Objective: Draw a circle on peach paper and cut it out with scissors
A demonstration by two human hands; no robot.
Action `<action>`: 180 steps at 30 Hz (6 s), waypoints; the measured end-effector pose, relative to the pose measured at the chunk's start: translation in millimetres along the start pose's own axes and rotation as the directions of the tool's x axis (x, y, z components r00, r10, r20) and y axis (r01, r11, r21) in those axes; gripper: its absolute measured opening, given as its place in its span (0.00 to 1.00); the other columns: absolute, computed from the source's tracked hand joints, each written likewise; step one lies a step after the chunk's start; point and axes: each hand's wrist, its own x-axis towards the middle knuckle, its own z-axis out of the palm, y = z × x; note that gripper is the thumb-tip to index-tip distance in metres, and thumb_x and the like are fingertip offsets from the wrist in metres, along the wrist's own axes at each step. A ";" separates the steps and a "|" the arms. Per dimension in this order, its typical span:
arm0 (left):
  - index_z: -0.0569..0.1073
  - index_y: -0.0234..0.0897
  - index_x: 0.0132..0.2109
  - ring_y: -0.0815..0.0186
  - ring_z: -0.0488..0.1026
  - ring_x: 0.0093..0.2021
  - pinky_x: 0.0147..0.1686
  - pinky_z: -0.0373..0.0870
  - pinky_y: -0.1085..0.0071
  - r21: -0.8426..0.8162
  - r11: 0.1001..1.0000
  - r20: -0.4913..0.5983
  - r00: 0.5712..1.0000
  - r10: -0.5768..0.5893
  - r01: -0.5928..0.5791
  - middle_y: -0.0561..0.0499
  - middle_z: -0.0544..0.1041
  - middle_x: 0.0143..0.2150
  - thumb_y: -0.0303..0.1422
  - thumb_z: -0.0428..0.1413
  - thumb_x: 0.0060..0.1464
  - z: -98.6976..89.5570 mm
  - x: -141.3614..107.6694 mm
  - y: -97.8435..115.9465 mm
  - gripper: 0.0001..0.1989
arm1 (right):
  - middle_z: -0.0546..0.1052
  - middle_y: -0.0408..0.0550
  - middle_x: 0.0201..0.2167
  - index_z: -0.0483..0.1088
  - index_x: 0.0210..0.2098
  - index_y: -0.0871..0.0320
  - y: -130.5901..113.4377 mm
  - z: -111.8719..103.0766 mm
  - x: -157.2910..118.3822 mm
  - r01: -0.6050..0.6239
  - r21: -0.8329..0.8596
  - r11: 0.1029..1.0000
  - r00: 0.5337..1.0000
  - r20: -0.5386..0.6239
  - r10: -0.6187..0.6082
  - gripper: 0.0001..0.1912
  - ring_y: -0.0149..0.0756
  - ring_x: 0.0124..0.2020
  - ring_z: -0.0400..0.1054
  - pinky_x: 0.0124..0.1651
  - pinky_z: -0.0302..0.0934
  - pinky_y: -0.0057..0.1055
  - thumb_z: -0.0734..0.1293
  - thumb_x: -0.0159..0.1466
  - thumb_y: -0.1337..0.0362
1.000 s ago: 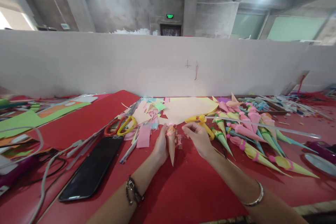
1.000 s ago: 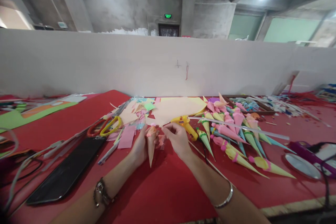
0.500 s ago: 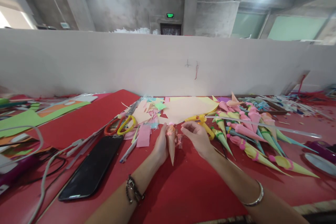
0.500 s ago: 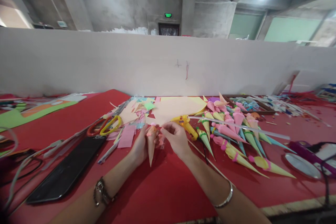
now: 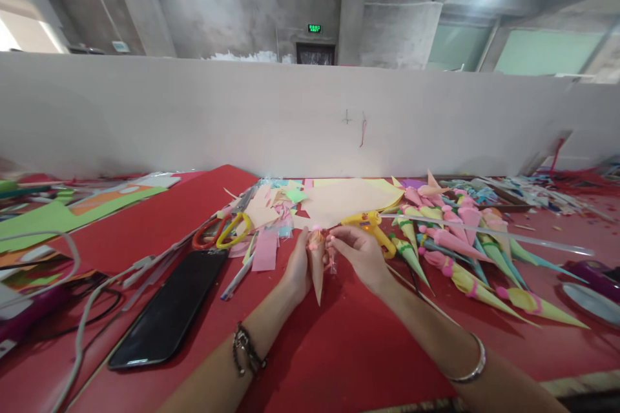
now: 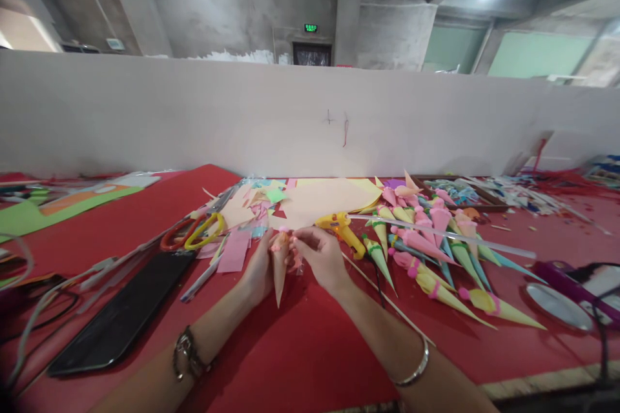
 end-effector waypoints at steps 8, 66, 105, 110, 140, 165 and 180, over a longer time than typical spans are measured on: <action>0.68 0.34 0.33 0.72 0.63 0.16 0.18 0.61 0.75 -0.048 0.999 0.049 0.999 -0.005 0.007 0.54 0.67 0.18 0.42 0.47 0.51 -1.0 0.2 -2.7 0.15 | 0.71 0.45 0.27 0.73 0.28 0.54 -8.8 0.9 -6.7 0.272 -0.283 0.920 0.962 0.104 -0.253 0.04 0.35 0.31 0.65 0.35 0.60 0.31 0.66 0.53 0.64; 0.70 0.33 0.31 0.72 0.64 0.20 0.23 0.61 0.75 0.023 0.998 0.168 0.984 0.051 -0.056 0.53 0.69 0.21 0.42 0.51 0.47 -0.3 -3.7 -2.0 0.15 | 0.67 0.45 0.30 0.72 0.30 0.56 -2.8 1.2 -5.1 0.295 -0.319 0.901 0.953 0.173 -0.250 0.05 0.33 0.34 0.63 0.35 0.61 0.28 0.64 0.56 0.64; 0.64 0.35 0.29 0.76 0.57 0.12 0.16 0.59 0.79 -0.042 0.982 -0.160 0.972 0.175 -0.183 0.57 0.65 0.16 0.35 0.46 0.51 -16.8 16.7 8.0 0.09 | 0.69 0.44 0.24 0.73 0.27 0.59 14.6 -13.7 0.3 0.093 -0.717 0.691 0.981 0.185 0.060 0.04 0.30 0.26 0.64 0.30 0.56 0.27 0.65 0.52 0.69; 0.64 0.35 0.28 0.76 0.57 0.12 0.16 0.59 0.78 -0.030 0.983 -0.152 0.973 0.176 -0.182 0.57 0.64 0.15 0.34 0.46 0.51 -14.4 14.9 8.3 0.08 | 0.67 0.43 0.23 0.73 0.24 0.57 16.4 -12.8 -0.2 0.138 -0.767 0.627 0.975 0.216 0.049 0.05 0.30 0.25 0.62 0.29 0.53 0.26 0.65 0.51 0.71; 0.62 0.36 0.22 0.71 0.62 0.14 0.16 0.59 0.75 0.319 0.926 -0.089 0.966 0.241 -0.201 0.56 0.65 0.13 0.40 0.50 0.45 -7.8 10.0 -2.2 0.13 | 0.70 0.43 0.24 0.64 0.25 0.59 17.9 -10.7 7.4 0.111 -0.502 0.858 0.994 0.069 -0.088 0.04 0.31 0.27 0.64 0.33 0.58 0.27 0.59 0.54 0.68; 0.63 0.35 0.21 0.72 0.62 0.14 0.17 0.59 0.75 0.351 0.917 -0.112 0.964 0.239 -0.187 0.55 0.65 0.13 0.43 0.50 0.43 -10.4 12.8 -2.2 0.15 | 0.74 0.48 0.30 0.72 0.30 0.58 4.6 -17.8 -1.8 0.206 -0.898 0.390 0.943 0.289 0.167 0.07 0.33 0.33 0.67 0.34 0.54 0.25 0.63 0.53 0.70; 0.62 0.36 0.22 0.72 0.62 0.15 0.18 0.59 0.75 0.357 0.912 -0.123 0.958 0.260 -0.202 0.57 0.65 0.14 0.39 0.50 0.44 -5.3 8.2 0.5 0.11 | 0.74 0.48 0.27 0.67 0.30 0.59 4.7 -15.7 -0.5 0.130 -0.940 0.316 0.980 0.170 0.103 0.08 0.35 0.30 0.68 0.30 0.52 0.27 0.57 0.59 0.67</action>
